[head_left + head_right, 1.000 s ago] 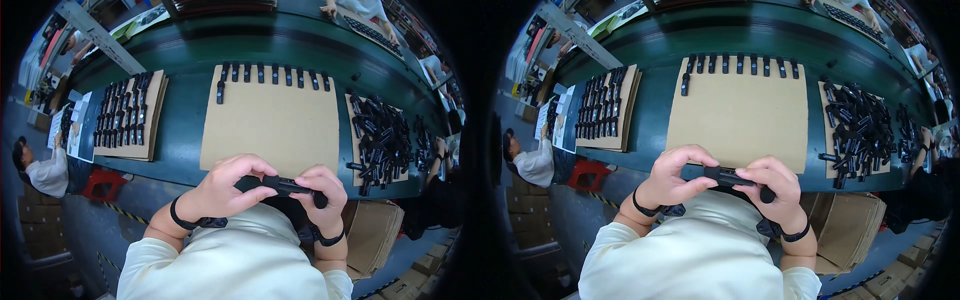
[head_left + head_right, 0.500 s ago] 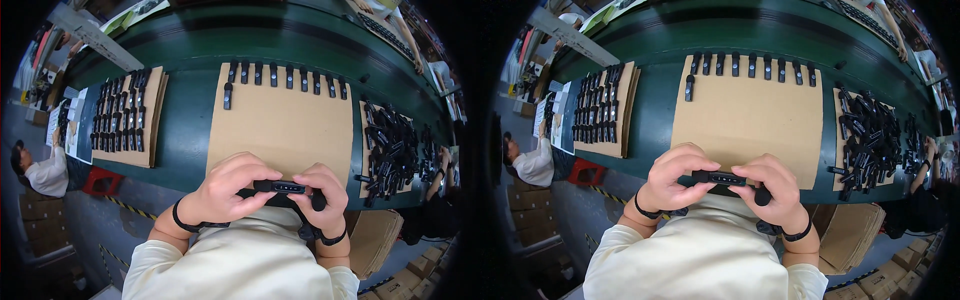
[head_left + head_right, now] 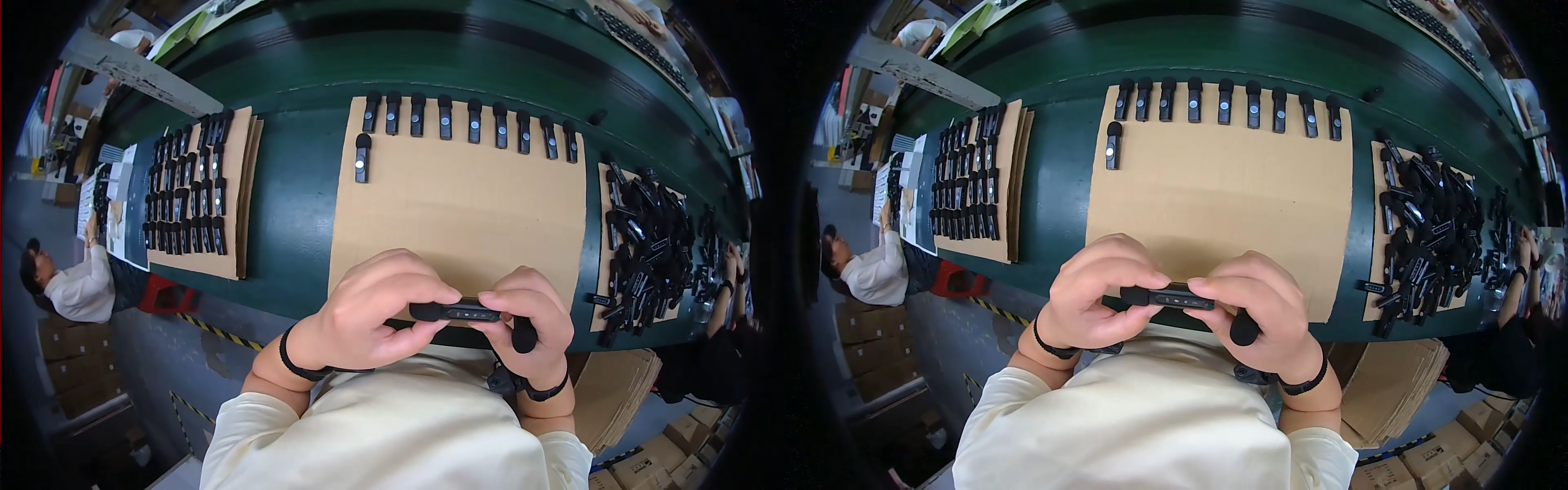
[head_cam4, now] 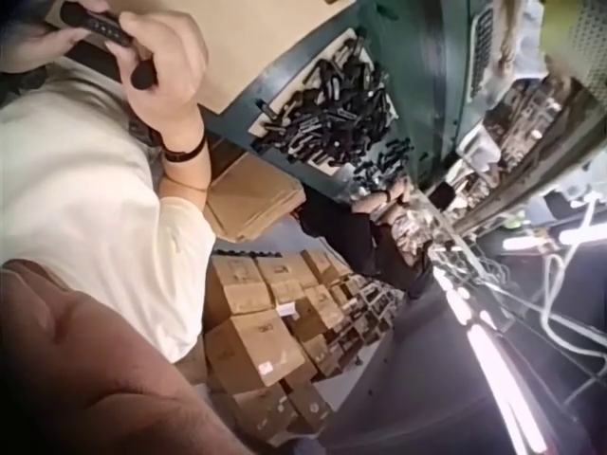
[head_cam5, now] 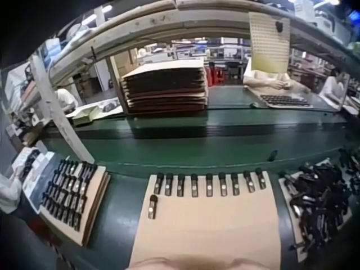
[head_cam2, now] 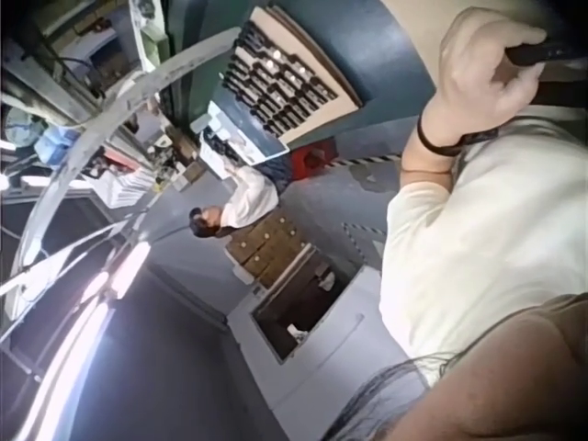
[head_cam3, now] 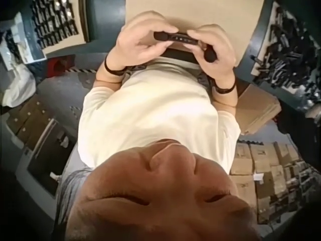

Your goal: Assembling small electronic components by placing them onto a template board at a factory workstation.

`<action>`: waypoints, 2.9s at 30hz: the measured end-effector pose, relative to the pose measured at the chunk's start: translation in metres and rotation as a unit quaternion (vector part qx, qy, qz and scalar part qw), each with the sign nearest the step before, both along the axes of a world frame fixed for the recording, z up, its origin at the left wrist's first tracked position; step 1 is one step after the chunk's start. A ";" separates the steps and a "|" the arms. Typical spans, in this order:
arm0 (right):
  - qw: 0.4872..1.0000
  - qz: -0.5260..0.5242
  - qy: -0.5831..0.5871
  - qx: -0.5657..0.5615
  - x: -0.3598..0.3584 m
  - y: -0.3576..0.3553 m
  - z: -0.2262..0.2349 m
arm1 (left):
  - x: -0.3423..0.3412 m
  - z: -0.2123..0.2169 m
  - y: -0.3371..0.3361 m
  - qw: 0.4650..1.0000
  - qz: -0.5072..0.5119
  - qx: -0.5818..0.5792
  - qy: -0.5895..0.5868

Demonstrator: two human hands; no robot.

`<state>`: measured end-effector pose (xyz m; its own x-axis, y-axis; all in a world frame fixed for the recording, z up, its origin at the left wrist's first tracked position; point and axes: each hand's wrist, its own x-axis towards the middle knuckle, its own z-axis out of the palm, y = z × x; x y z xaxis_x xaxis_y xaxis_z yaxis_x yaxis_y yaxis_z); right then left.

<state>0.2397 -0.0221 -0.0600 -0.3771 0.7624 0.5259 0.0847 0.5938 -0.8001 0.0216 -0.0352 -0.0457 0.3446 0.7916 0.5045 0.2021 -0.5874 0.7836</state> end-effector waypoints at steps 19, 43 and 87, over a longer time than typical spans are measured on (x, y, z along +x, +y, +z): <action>0.999 0.019 0.002 -0.048 -0.011 -0.004 0.006 | 0.004 0.005 -0.006 0.998 0.041 -0.055 0.007; 1.000 -0.007 -0.008 0.025 -0.013 0.009 -0.005 | -0.006 0.000 0.002 0.991 0.041 -0.131 -0.013; 0.994 -0.027 -0.106 0.009 0.003 0.009 -0.012 | -0.068 -0.030 0.126 0.959 0.170 -0.112 0.199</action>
<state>0.2425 -0.0133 -0.0721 -0.4407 0.7753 0.4524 0.2826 0.5982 -0.7499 -0.0461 0.0905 -0.0755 0.1771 0.9656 0.1903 0.6616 -0.2600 0.7033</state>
